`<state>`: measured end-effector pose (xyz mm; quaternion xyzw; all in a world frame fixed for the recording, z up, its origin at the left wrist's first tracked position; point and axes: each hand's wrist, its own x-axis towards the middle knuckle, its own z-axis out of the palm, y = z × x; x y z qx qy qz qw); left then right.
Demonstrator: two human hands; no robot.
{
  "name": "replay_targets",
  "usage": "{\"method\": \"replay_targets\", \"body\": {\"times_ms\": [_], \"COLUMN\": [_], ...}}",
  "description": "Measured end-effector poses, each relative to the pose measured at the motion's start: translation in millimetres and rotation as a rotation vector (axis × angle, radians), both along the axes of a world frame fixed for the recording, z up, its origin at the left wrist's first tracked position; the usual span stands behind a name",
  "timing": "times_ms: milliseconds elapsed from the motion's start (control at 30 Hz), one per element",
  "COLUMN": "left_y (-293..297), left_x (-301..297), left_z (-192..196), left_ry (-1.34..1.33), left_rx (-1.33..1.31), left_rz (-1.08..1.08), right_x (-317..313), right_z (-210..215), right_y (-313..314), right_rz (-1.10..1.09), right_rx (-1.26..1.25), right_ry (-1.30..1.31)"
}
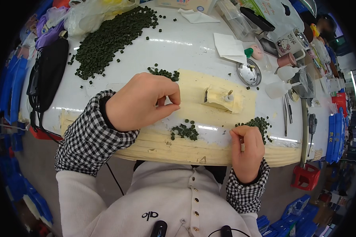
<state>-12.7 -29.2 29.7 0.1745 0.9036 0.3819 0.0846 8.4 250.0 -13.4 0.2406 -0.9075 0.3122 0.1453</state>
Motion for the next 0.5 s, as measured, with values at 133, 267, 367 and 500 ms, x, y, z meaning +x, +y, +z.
{"method": "replay_targets", "body": {"times_ms": [133, 267, 367, 500], "left_y": [16, 24, 26, 29], "left_x": [7, 12, 13, 17], "left_z": [-12, -13, -18, -19], "left_ry": [-0.171, -0.581, -0.642, -0.656], "left_rx": [0.495, 0.811, 0.883, 0.976], "left_rz": [-0.025, -0.026, -0.024, -0.019], "right_x": [0, 8, 10, 0], "right_z": [7, 5, 17, 9], "right_y": [-6, -12, -26, -26], "right_rz": [0.025, 0.096, 0.138, 0.32], "right_rx": [-0.109, -0.508, -0.83, -0.99], "right_ry": [-0.024, -0.359, -0.643, -0.795]}}
